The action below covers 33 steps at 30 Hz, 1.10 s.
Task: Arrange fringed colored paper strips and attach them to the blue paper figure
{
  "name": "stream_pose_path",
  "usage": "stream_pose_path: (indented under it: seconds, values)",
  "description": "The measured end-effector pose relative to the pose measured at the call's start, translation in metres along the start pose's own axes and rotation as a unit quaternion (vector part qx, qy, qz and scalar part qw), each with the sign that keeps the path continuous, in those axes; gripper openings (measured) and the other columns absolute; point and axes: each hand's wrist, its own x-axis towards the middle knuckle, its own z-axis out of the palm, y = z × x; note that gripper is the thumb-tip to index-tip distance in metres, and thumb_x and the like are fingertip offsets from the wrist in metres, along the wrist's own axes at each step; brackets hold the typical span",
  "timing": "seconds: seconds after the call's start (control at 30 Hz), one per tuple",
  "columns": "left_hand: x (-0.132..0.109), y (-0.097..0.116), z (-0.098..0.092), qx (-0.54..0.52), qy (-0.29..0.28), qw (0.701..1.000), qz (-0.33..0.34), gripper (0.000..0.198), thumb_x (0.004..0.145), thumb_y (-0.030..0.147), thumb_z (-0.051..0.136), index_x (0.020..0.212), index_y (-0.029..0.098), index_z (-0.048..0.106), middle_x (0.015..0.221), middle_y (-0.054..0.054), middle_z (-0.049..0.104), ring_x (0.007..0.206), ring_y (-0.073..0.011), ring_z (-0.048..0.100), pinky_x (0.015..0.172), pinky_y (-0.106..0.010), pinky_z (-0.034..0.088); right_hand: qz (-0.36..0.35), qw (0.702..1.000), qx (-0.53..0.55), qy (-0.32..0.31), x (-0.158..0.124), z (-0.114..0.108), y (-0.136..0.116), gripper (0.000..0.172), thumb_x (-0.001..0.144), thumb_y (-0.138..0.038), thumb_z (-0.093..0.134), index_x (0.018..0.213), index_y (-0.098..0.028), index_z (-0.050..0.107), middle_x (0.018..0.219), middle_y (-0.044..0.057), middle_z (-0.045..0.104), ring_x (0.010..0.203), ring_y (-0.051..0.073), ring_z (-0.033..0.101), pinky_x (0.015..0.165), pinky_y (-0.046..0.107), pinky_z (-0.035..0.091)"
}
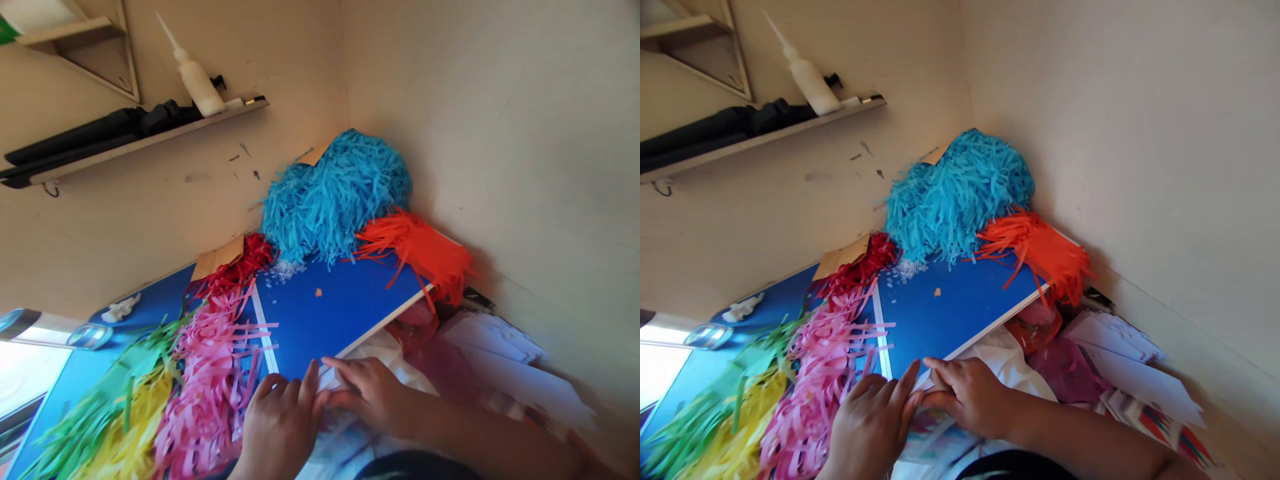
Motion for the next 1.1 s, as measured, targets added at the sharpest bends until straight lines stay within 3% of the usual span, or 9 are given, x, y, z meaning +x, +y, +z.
stream_pose_path:
  seconds: [0.13, 0.27, 0.47, 0.57, 0.83, 1.1]
  values:
    - [0.004, 0.003, -0.004, -0.035, -0.011, 0.999, -0.014, 0.03, 0.099, 0.03, 0.039, 0.115, 0.015, 0.06, 0.064, 0.0, 0.068, 0.057, -0.0189, 0.065, 0.072, -0.038, 0.05, -0.045, 0.999, -0.027, -0.008, 0.0, -0.001, -0.001, 0.06, 0.099, -0.059, 0.037, 0.137, -0.014, 0.051, 0.088, 0.008, 0.071, 0.079, 0.019, 0.067, 0.074, 0.029, 0.051]
    - [0.009, 0.004, -0.005, -0.077, 0.012, 0.997, -0.017, 0.026, 0.098, 0.027, 0.04, 0.112, 0.016, 0.06, 0.065, -0.002, 0.068, 0.06, -0.0194, 0.065, 0.063, -0.033, 0.051, -0.072, 0.995, -0.073, -0.017, -0.001, -0.002, 0.002, 0.065, 0.1, -0.058, 0.035, 0.146, -0.012, 0.04, 0.099, 0.012, 0.072, 0.083, 0.022, 0.068, 0.073, 0.032, 0.052]
    - [0.02, -0.001, -0.016, -0.131, 0.023, 0.991, 0.027, 0.027, 0.097, 0.022, 0.043, 0.12, 0.016, 0.057, 0.077, -0.003, 0.074, 0.064, -0.0165, 0.067, 0.061, -0.029, 0.054, -0.058, 0.994, -0.091, -0.021, -0.003, -0.005, -0.001, 0.064, 0.101, -0.057, 0.034, 0.142, -0.009, 0.045, 0.096, 0.014, 0.074, 0.084, 0.024, 0.07, 0.072, 0.032, 0.053]
    - [0.024, -0.002, -0.022, -0.148, 0.029, 0.988, 0.036, 0.025, 0.099, 0.024, 0.042, 0.114, 0.018, 0.061, 0.082, -0.003, 0.076, 0.067, -0.0149, 0.07, 0.062, -0.027, 0.055, -0.077, 0.993, -0.089, -0.02, -0.004, -0.005, -0.002, 0.063, 0.101, -0.055, 0.034, 0.143, -0.009, 0.043, 0.099, 0.014, 0.073, 0.084, 0.025, 0.07, 0.072, 0.033, 0.053]
    - [0.016, 0.001, -0.02, -0.124, 0.057, 0.989, 0.065, 0.022, 0.096, 0.015, 0.047, 0.108, 0.014, 0.065, 0.084, -0.005, 0.078, 0.069, -0.0142, 0.072, 0.068, -0.026, 0.057, -0.077, 0.992, -0.095, -0.024, -0.005, -0.007, -0.006, 0.059, 0.103, -0.051, 0.031, 0.144, -0.01, 0.04, 0.103, 0.014, 0.073, 0.086, 0.025, 0.071, 0.073, 0.034, 0.053]
    - [0.003, 0.003, -0.015, -0.046, 0.056, 0.994, 0.086, 0.02, 0.094, 0.02, 0.053, 0.108, 0.015, 0.067, 0.087, -0.001, 0.08, 0.066, -0.0146, 0.073, 0.065, -0.029, 0.058, -0.057, 0.994, -0.086, -0.039, -0.008, -0.01, -0.016, 0.059, 0.103, -0.053, 0.03, 0.143, -0.012, 0.042, 0.109, 0.013, 0.072, 0.092, 0.023, 0.07, 0.078, 0.031, 0.052]
